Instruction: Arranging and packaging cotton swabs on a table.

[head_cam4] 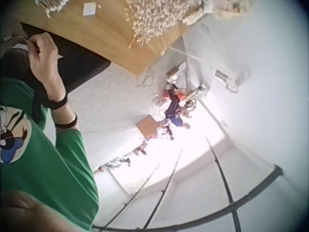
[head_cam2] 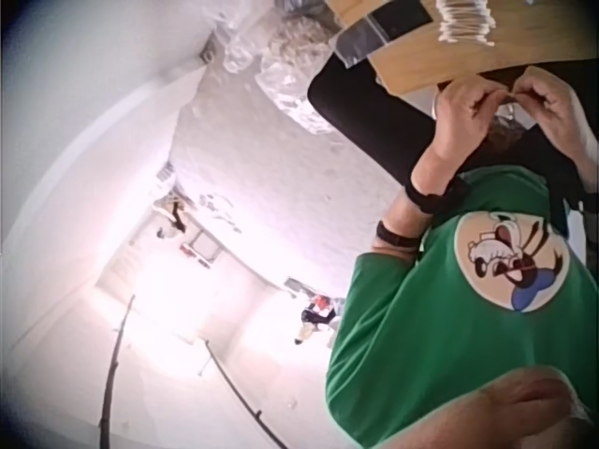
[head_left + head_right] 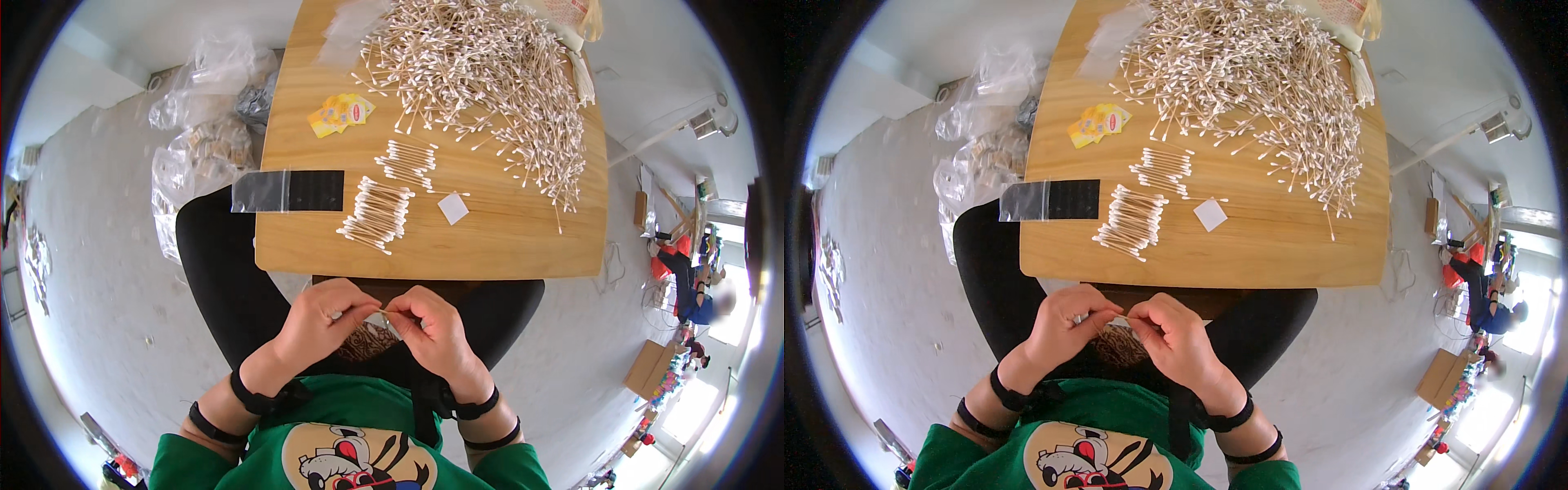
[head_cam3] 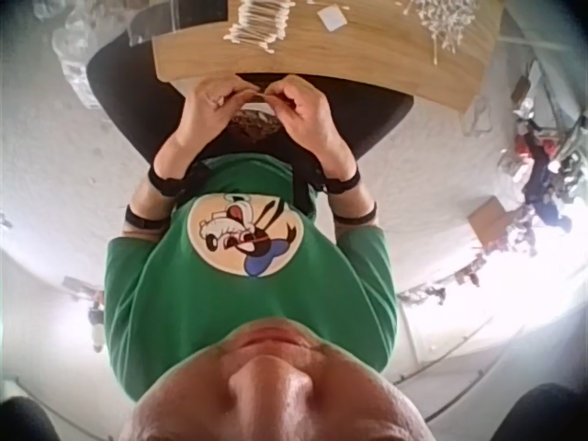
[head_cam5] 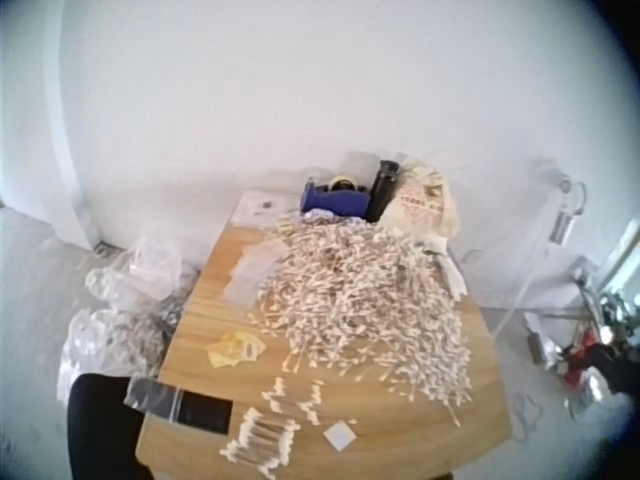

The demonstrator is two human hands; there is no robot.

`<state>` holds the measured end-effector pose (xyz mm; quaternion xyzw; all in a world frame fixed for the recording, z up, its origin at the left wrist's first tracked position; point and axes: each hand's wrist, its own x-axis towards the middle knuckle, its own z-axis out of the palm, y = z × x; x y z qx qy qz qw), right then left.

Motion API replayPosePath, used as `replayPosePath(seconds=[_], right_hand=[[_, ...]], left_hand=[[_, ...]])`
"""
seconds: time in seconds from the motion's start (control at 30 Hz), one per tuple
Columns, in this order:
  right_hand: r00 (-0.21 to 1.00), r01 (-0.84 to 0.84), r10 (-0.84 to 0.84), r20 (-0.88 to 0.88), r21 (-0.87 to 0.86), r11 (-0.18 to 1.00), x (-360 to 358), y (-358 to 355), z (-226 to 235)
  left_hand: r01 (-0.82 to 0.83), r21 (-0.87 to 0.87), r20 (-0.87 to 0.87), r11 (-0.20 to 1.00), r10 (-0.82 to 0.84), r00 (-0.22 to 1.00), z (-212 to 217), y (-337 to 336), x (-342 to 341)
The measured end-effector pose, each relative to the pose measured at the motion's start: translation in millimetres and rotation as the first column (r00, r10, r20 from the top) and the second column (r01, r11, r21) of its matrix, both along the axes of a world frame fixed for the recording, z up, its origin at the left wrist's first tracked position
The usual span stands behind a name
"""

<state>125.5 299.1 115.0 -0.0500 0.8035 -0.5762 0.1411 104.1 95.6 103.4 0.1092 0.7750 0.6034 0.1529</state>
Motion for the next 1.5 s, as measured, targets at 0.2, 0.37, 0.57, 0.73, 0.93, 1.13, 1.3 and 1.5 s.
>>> replayPosePath(seconds=[0.2,0.37,0.57,0.73,0.93,1.13,1.3,1.5], right_hand=[[0.995,-0.036,0.035,-0.098,-0.009,0.999,6,-6,9],[0.998,-0.053,0.054,-0.031,0.02,0.998,10,9,20],[1.0,0.005,-0.005,-0.006,0.015,1.0,11,7,18],[0.999,-0.052,0.052,0.005,0.06,0.997,8,15,1],[0.996,-0.092,0.092,-0.002,0.076,0.993,4,12,-5],[0.993,-0.102,0.109,-0.04,0.138,0.985,-7,7,-13],[0.994,0.08,-0.041,-0.104,0.414,0.907,-20,26,-33],[0.907,0.418,-0.332,-0.258,0.469,0.778,-61,41,-47]], left_hand=[[0.064,-0.137,-0.268,0.989,-0.099,0.958,10,1,6],[0.008,-0.066,-0.217,0.998,-0.023,0.976,16,-5,8],[0.021,-0.075,-0.248,0.997,-0.039,0.968,17,-5,6],[0.16,-0.173,-0.182,0.972,-0.191,0.965,7,-8,2],[0.203,-0.19,-0.219,0.961,-0.243,0.945,-1,0,0],[0.203,-0.228,-0.21,0.952,-0.252,0.945,-10,1,-6],[0.082,-0.345,-0.249,0.935,-0.175,0.952,-26,-8,-23],[0.063,-0.487,-0.398,0.871,-0.286,0.872,-44,-3,-31]])
